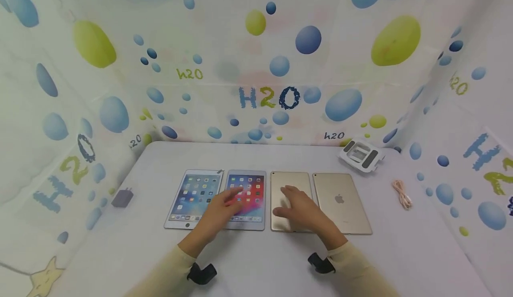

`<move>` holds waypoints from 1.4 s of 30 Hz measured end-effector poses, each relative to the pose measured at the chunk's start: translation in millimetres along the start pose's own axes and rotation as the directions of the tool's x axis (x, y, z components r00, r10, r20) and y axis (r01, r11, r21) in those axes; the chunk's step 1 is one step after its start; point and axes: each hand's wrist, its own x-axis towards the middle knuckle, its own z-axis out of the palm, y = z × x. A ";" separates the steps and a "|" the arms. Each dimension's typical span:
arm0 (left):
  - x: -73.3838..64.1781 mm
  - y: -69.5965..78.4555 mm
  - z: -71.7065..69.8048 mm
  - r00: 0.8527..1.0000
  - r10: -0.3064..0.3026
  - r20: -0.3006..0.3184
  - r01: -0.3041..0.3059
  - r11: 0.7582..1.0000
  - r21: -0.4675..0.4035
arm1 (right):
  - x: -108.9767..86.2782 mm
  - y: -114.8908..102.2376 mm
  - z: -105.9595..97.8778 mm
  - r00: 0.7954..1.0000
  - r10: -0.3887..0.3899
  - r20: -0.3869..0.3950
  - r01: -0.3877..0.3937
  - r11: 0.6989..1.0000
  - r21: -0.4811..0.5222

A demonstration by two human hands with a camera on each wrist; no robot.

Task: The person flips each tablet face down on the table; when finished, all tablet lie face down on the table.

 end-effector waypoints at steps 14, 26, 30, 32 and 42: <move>3.6 -16.8 -18.5 0.992 -0.113 -0.061 0.107 0.991 -0.084 | 16.6 -28.8 51.1 0.990 0.107 0.095 -0.141 0.644 0.752; 6.9 -20.0 -13.7 0.994 -0.093 -0.064 0.089 0.994 -0.063 | 18.4 -30.1 49.2 0.985 0.124 0.121 -0.168 0.504 0.847; 7.8 -21.1 -13.8 0.993 -0.109 -0.051 0.106 0.992 -0.064 | 18.8 -29.5 49.2 0.983 0.131 0.130 -0.178 0.489 0.854; 8.2 -20.9 -13.9 0.993 -0.110 -0.045 0.107 0.992 -0.070 | 19.2 -30.0 49.1 0.982 0.135 0.131 -0.180 0.485 0.856; 7.9 -22.4 -9.3 0.995 -0.104 0.000 0.104 0.994 -0.026 | 21.3 -31.9 54.4 0.982 0.153 0.114 -0.173 0.460 0.871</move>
